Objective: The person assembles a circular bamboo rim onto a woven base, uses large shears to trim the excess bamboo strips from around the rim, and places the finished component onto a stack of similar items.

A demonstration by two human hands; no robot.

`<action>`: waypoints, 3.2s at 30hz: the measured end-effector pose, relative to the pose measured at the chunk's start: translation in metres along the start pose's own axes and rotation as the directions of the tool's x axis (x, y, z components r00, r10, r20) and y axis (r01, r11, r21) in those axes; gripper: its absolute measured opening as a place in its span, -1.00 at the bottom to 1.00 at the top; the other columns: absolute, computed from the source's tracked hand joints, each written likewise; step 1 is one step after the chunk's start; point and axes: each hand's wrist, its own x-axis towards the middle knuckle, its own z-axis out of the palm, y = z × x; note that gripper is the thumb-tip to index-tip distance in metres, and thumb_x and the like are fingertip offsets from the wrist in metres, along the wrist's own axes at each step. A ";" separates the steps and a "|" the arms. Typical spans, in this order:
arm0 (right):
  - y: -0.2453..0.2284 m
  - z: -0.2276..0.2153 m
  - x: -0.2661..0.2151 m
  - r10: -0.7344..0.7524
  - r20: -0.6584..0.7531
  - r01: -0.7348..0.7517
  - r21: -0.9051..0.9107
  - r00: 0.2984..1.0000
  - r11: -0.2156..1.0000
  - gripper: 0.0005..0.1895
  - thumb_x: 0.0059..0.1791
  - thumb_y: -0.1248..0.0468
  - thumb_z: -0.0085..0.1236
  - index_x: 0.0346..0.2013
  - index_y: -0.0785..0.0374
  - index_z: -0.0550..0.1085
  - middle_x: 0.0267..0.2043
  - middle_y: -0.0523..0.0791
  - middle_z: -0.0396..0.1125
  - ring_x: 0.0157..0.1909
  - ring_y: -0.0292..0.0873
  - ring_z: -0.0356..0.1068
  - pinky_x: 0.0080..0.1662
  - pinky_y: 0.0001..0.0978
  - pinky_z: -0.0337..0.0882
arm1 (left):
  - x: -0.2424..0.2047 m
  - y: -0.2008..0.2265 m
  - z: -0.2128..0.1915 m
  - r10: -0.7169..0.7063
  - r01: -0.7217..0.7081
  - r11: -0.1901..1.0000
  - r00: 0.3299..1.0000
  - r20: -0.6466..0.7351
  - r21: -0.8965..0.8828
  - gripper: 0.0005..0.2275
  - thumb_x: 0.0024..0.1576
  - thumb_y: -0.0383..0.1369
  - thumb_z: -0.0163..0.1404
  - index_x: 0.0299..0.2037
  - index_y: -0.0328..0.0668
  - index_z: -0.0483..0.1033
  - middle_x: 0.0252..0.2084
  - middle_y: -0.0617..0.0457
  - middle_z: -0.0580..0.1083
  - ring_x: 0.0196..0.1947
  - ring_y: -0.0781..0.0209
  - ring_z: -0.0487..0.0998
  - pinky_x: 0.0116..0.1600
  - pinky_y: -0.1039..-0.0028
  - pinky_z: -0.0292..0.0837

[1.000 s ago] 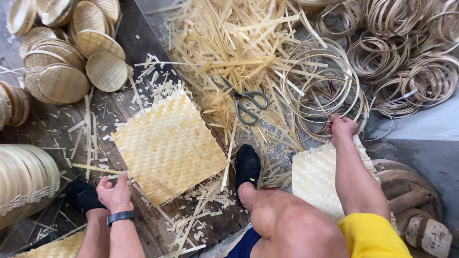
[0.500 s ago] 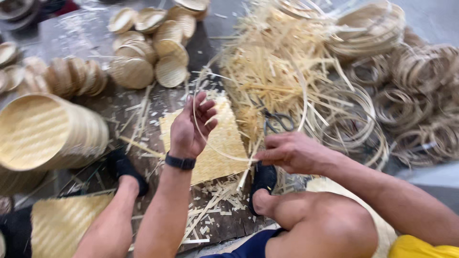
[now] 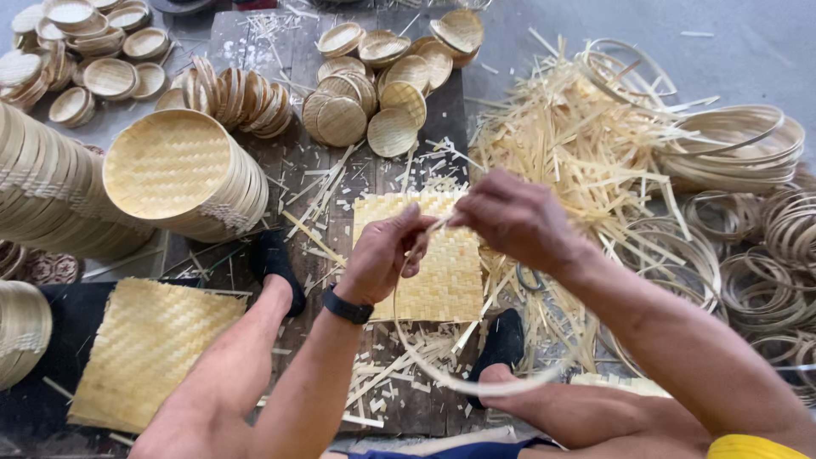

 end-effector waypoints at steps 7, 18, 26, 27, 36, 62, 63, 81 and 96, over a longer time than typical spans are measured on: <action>-0.037 0.031 0.004 -0.032 -0.014 0.030 -0.130 0.999 0.991 -0.77 0.01 0.26 0.23 -0.50 0.23 0.45 -0.50 -0.19 0.20 -0.43 -0.25 0.20 -0.47 -0.40 0.35 | 0.015 0.004 0.004 -0.126 0.117 0.939 0.992 0.007 0.323 -0.38 0.16 0.36 -0.41 -0.69 0.06 0.13 -0.72 0.30 0.11 -0.78 0.44 0.01 -0.70 0.54 -0.11; -0.019 0.050 0.006 0.144 -0.014 -0.142 0.095 0.990 0.985 -0.82 -0.03 0.22 0.29 -0.43 0.21 0.49 -0.39 -0.15 0.29 -0.36 -0.23 0.31 -0.44 -0.46 0.39 | 0.027 -0.025 -0.006 -0.022 0.027 0.999 0.991 -0.134 0.038 -0.46 0.21 0.23 -0.23 -0.66 0.07 0.20 -0.74 0.33 0.11 -0.80 0.46 0.03 -0.72 0.56 -0.06; 0.044 -0.004 -0.048 0.835 0.347 -0.439 0.887 0.427 -0.144 -0.58 0.13 0.04 -0.06 -0.14 0.35 0.56 -0.50 -0.14 0.40 -0.47 -0.24 0.38 -0.40 -0.43 0.46 | 0.011 0.004 -0.062 0.400 -0.481 0.814 0.871 -0.285 -0.327 -0.65 0.33 -0.12 -0.06 -0.30 -0.27 0.53 -0.59 0.18 0.34 -0.62 0.40 0.29 -0.47 0.55 0.22; 0.041 0.010 -0.055 0.821 0.313 -0.311 0.934 0.477 -0.175 -0.59 0.15 0.06 -0.02 -0.14 0.39 0.56 -0.55 -0.15 0.35 -0.51 -0.26 0.33 -0.44 -0.44 0.40 | 0.010 0.009 -0.066 0.326 -0.412 0.850 0.901 -0.285 -0.329 -0.67 0.29 -0.15 -0.07 -0.31 -0.29 0.54 -0.60 0.15 0.35 -0.62 0.38 0.31 -0.49 0.55 0.23; 0.050 0.061 -0.084 0.783 0.319 -0.231 0.946 0.533 -0.228 -0.66 0.19 0.14 0.09 -0.25 0.38 0.57 -0.66 -0.23 0.21 -0.68 -0.38 0.09 -0.61 -0.54 0.11 | 0.019 -0.001 -0.111 0.138 -0.202 0.926 0.967 -0.214 -0.319 -0.63 0.27 -0.23 0.12 -0.58 -0.15 0.40 -0.70 0.17 0.27 -0.77 0.45 0.17 -0.70 0.62 0.04; 0.050 0.138 -0.107 0.916 0.381 -0.726 0.664 0.122 -0.180 -0.73 -0.07 0.31 0.25 -0.09 0.28 0.51 -0.34 -0.14 0.53 -0.33 -0.27 0.52 -0.32 -0.38 0.56 | 0.038 -0.092 -0.131 0.284 -0.469 0.863 0.757 -0.589 -0.186 -0.72 0.20 -0.15 0.03 0.09 0.15 0.60 -0.65 0.26 0.30 -0.72 0.50 0.21 -0.64 0.63 0.15; 0.053 0.155 -0.115 0.925 0.371 -0.760 0.625 0.088 -0.178 -0.73 -0.08 0.32 0.26 -0.10 0.31 0.53 -0.33 -0.13 0.53 -0.32 -0.25 0.52 -0.31 -0.36 0.56 | 0.043 -0.106 -0.145 0.267 -0.410 0.909 0.707 -0.655 -0.073 -0.73 0.19 -0.21 0.06 0.08 0.09 0.61 -0.53 0.24 0.40 -0.66 0.48 0.29 -0.57 0.61 0.24; 0.036 0.254 -0.175 0.985 0.167 -0.984 0.167 -0.036 -0.065 -0.76 -0.14 0.26 0.41 -0.19 0.22 0.66 -0.29 -0.03 0.55 -0.29 -0.17 0.55 -0.08 -0.36 0.51 | 0.068 -0.174 -0.238 0.441 0.387 0.599 0.571 -0.692 0.701 -0.85 -0.06 -0.38 0.33 -0.32 -0.20 0.71 -0.46 0.01 0.62 -0.49 0.25 0.63 -0.27 0.47 0.52; 0.036 0.259 -0.183 0.971 0.223 -0.984 0.132 -0.089 -0.120 -0.74 -0.11 0.23 0.41 -0.14 0.16 0.65 -0.25 -0.01 0.55 -0.24 -0.14 0.54 -0.03 -0.35 0.49 | 0.070 -0.169 -0.248 0.398 0.438 0.559 0.603 -0.692 0.704 -0.85 -0.13 -0.35 0.37 -0.39 -0.14 0.74 -0.44 0.01 0.64 -0.43 0.21 0.66 -0.18 0.45 0.55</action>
